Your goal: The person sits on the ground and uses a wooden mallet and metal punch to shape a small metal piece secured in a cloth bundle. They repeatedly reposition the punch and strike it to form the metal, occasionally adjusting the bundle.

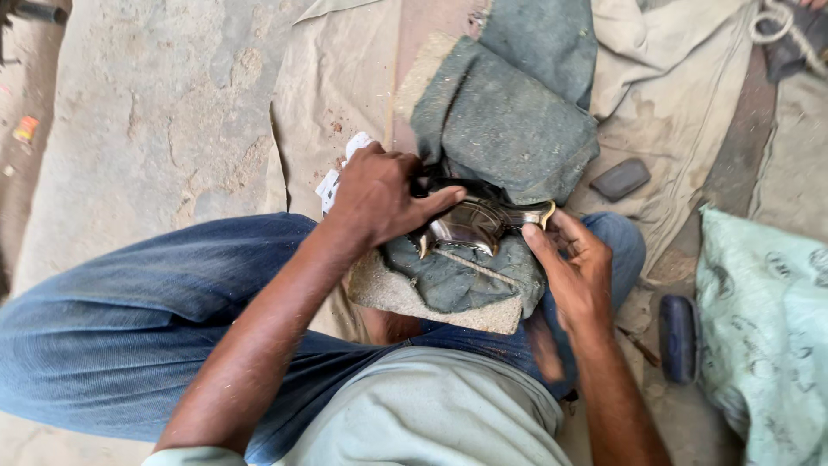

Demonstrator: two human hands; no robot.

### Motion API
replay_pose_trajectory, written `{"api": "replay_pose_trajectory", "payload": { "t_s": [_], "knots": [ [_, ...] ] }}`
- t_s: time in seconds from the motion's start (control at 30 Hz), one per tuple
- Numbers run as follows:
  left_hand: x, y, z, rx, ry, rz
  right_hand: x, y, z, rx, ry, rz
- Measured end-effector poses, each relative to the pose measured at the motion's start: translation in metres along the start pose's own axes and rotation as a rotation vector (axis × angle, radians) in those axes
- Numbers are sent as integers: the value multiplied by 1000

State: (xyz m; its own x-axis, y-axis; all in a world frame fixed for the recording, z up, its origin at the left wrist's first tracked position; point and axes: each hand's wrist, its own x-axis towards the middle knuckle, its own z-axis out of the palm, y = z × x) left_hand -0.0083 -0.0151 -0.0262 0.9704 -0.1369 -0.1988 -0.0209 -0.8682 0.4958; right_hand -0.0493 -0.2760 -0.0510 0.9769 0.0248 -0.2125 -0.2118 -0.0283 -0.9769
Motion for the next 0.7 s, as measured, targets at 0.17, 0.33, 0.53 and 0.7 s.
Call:
{"api": "replay_pose_trajectory", "payload": {
  "t_s": [0.17,0.33,0.53,0.7],
  "knots": [
    [-4,3,11,-93,317,137,-23,-5,11,-97,158,-101],
    [-15,4,12,-303,508,286,-61,-26,4,-496,166,-485],
    [15,18,9,-203,482,531,-64,-11,-3,-432,186,-341],
    [35,21,6,-160,185,467,-79,23,-24,-9,151,-286]
  ]
}}
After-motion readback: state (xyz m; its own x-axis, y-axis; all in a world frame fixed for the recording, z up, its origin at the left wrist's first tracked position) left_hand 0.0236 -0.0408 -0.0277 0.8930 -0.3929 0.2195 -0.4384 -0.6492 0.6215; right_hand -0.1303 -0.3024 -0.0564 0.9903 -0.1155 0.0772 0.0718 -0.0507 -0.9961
